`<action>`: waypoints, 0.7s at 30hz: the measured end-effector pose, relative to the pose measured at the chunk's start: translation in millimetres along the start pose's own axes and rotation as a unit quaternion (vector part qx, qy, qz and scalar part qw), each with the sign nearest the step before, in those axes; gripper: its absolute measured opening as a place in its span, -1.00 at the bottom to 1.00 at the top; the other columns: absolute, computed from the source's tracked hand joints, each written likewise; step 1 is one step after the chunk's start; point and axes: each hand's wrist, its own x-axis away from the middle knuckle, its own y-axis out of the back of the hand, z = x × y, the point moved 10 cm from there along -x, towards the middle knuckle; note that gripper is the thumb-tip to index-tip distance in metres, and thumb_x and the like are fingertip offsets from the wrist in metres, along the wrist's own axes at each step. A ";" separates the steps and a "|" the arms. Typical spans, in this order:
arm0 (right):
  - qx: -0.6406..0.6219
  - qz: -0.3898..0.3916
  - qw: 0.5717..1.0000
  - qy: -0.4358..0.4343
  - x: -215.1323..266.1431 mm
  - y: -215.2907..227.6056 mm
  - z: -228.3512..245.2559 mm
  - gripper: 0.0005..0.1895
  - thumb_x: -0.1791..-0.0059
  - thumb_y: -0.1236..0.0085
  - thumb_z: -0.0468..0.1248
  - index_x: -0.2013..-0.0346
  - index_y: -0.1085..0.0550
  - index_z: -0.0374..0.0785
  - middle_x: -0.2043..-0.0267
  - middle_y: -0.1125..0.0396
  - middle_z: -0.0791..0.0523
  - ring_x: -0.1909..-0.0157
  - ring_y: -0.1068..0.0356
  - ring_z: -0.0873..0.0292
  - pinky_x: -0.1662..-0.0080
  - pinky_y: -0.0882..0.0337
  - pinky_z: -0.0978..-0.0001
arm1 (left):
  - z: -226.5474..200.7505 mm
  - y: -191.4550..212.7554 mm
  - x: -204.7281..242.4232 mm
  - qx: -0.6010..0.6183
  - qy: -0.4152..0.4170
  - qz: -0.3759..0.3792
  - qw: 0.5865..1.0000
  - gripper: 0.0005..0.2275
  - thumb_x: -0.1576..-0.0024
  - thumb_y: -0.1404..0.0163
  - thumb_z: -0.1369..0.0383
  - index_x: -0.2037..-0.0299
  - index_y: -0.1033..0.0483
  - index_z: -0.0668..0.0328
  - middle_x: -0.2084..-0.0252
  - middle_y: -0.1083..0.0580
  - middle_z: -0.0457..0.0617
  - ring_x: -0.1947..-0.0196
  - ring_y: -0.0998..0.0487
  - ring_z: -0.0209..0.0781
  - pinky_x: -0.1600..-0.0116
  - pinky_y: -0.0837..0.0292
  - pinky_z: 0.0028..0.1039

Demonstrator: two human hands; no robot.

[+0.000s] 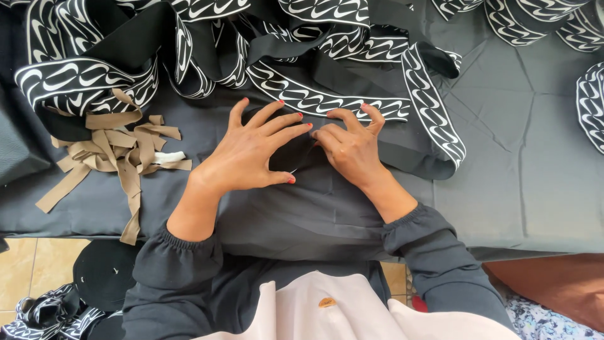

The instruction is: Applying black trim or lining to patterned fabric strips for garment assembly.

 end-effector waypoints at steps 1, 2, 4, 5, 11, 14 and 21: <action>0.013 -0.001 1.000 -0.004 -2.1 1.4 1.9 -0.84 -0.14 -0.15 -0.17 0.34 -0.51 0.02 0.39 -0.35 0.30 -0.05 -0.37 0.25 -0.25 0.10 -0.13 | 0.5 -2.6 -0.1 0.011 0.013 0.019 1.000 -0.22 0.10 -0.26 -0.05 -0.37 -0.28 -0.12 -0.36 -0.30 -0.10 -0.48 -0.03 0.04 -0.36 0.26 0.33; 0.013 -0.003 1.000 -0.003 -1.6 -1.0 1.6 -0.84 -0.14 -0.15 -0.17 0.34 -0.51 0.02 0.39 -0.35 0.30 -0.05 -0.37 0.25 -0.25 0.10 -0.13 | -0.2 0.1 -0.1 0.010 0.012 0.018 1.000 -0.22 0.10 -0.26 -0.05 -0.37 -0.28 -0.12 -0.36 -0.30 -0.10 -0.48 -0.03 0.04 -0.36 0.26 0.33; 0.023 -0.023 0.999 -0.005 0.7 -1.3 0.8 -0.90 -0.15 -0.12 -0.15 0.12 -0.58 0.06 0.37 -0.35 0.32 -0.02 -0.38 0.27 -0.26 0.11 -0.10 | 0.2 -3.1 0.6 0.041 0.027 0.055 0.997 -0.16 0.05 -0.24 -0.03 -0.45 -0.13 -0.03 -0.43 -0.23 -0.04 -0.52 0.05 0.06 -0.37 0.27 0.33; 0.024 -0.023 0.999 -0.005 -0.1 -0.4 1.9 -0.90 -0.15 -0.12 -0.15 0.12 -0.58 0.06 0.37 -0.35 0.32 -0.02 -0.38 0.27 -0.26 0.11 -0.10 | -0.3 -3.7 1.0 0.041 0.026 0.055 0.997 -0.16 0.05 -0.24 -0.03 -0.45 -0.13 -0.03 -0.43 -0.23 -0.04 -0.52 0.05 0.06 -0.37 0.27 0.33; -0.045 -0.057 0.997 0.003 -9.1 4.6 5.6 -0.78 -0.19 0.01 -0.25 0.15 -0.62 0.04 0.45 -0.32 0.26 0.14 -0.39 0.26 -0.25 0.00 0.00 | 0.9 -6.6 1.3 0.057 0.044 0.068 0.995 0.03 0.04 -0.26 -0.02 -0.54 0.22 -0.04 -0.57 0.08 0.07 -0.55 0.11 0.06 -0.40 0.42 0.34; -0.082 -0.061 0.995 -0.014 -5.7 2.0 -0.3 -0.79 -0.16 -0.03 -0.23 0.20 -0.63 0.06 0.48 -0.31 0.30 0.21 -0.37 0.29 -0.25 -0.01 0.00 | -5.7 -7.8 0.3 0.045 0.060 0.061 0.995 0.10 0.11 -0.28 -0.07 -0.55 0.25 -0.04 -0.57 0.12 0.17 -0.54 0.11 0.12 -0.32 0.61 0.50; -0.115 -0.030 0.993 -0.016 3.5 -12.4 -4.1 -0.80 -0.13 -0.06 -0.25 0.05 -0.62 0.06 0.42 -0.35 0.31 0.19 -0.38 0.29 -0.28 0.02 -0.03 | -9.3 -32.1 -3.3 -0.129 0.219 -0.059 0.965 -0.03 -0.05 0.07 -0.31 -0.46 -0.06 0.39 -0.51 0.03 0.42 -0.51 0.19 0.43 -0.27 0.46 0.60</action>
